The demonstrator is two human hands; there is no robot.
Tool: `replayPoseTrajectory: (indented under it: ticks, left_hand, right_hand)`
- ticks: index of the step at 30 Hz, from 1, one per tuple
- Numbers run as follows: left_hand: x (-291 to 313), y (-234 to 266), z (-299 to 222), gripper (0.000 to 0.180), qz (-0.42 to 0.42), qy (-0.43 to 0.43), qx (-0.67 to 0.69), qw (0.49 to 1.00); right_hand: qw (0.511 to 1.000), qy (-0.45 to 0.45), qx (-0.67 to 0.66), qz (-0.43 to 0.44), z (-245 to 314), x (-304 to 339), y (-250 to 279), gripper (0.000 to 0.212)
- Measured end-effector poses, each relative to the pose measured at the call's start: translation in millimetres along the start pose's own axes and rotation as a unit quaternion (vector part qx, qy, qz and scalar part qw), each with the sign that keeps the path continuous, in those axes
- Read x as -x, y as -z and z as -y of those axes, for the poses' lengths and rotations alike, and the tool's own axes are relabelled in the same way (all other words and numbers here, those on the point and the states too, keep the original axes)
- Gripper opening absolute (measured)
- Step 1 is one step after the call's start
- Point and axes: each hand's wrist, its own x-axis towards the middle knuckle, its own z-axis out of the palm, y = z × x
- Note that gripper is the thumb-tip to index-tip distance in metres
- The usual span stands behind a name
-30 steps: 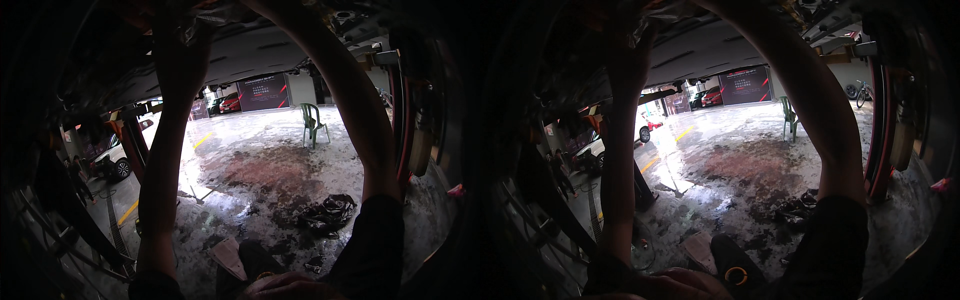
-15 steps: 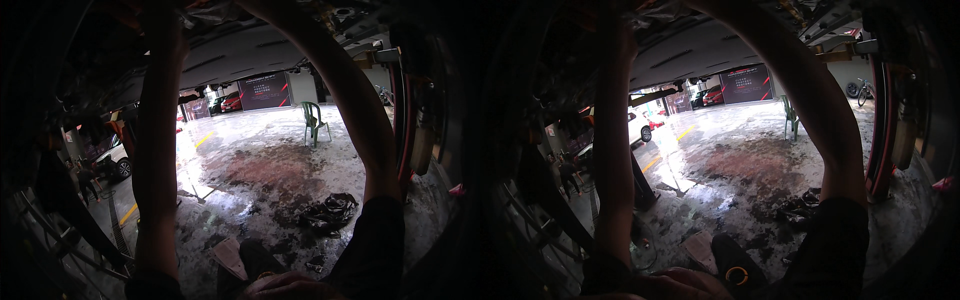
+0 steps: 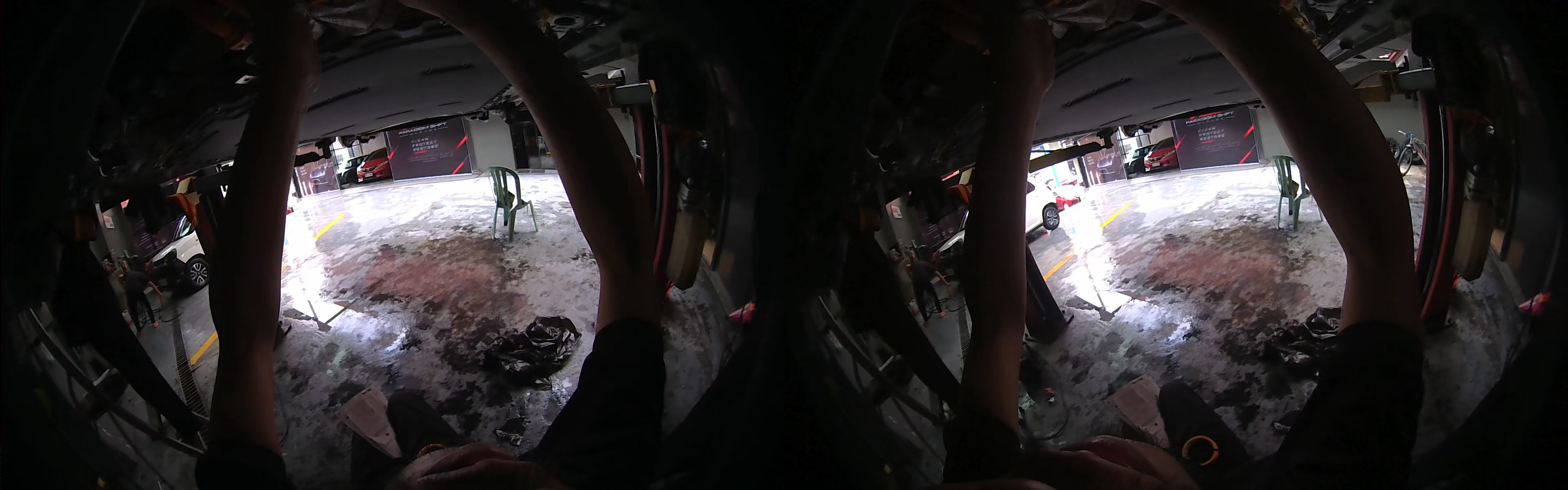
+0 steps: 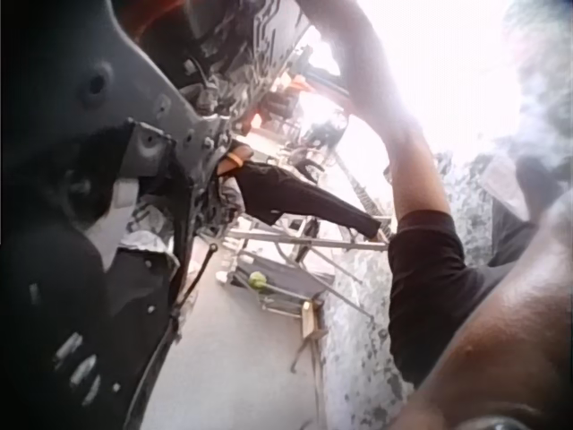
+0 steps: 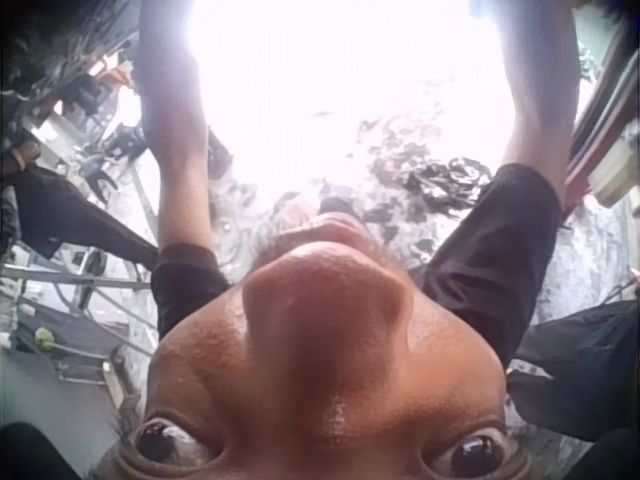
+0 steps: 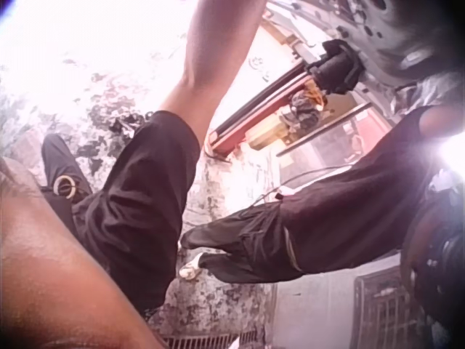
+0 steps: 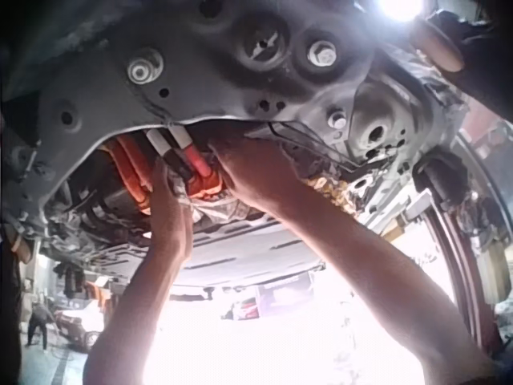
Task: The person lies on the floor under a raised vehicle and applies newspaper sheets to the underside of the car. They unfold newspaper, position it against the undercarriage, and press it into place, repeating the process with multiple sheets.
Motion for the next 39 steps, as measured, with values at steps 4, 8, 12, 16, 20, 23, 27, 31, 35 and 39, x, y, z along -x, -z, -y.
replayPoseTrajectory:
  ticks: [4,8,12,16,20,23,27,31,35,39]
  left_hand:
    - [52,-13,-1,0.046,-0.036,-0.021,-0.177,0.983]
    - [21,13,23,0.036,0.025,-0.113,-0.299,0.947]
    - [18,7,18,0.032,0.015,0.007,-0.186,0.982]
    - [23,-1,19,0.031,0.044,-0.108,-0.227,0.967]
    - [23,10,22,0.028,-0.023,-0.163,-0.395,0.904]
    - [25,-6,0,0.027,-0.091,-0.051,-0.232,0.967]
    - [9,-13,8,0.026,-0.100,-0.116,-0.160,0.975]
    - [11,-6,10,0.020,-0.108,-0.167,-0.177,0.964]
    - [14,-6,-16,0.020,-0.023,-0.135,-0.182,0.974]
    - [25,11,-11,0.036,0.042,-0.176,-0.300,0.937]
  right_hand:
    - [0.988,0.059,0.072,-0.124,-28,25,-20,0.023]
    - [0.995,-0.049,0.089,-0.016,-10,23,-15,0.022]
    - [0.992,-0.044,0.060,-0.105,12,42,-28,0.017]
    - [0.994,-0.082,-0.006,-0.072,6,51,-22,0.013]
    - [0.989,-0.084,-0.114,-0.048,2,52,-17,0.016]
    - [0.977,-0.084,-0.097,-0.169,19,46,-5,0.022]
    - [0.956,-0.090,-0.201,-0.194,27,27,13,0.024]
    - [0.968,-0.099,-0.140,-0.185,-13,30,-28,0.014]
    - [0.947,0.077,-0.077,-0.301,-30,42,-17,0.006]
    - [0.983,-0.017,-0.088,-0.157,-9,76,-10,0.013]
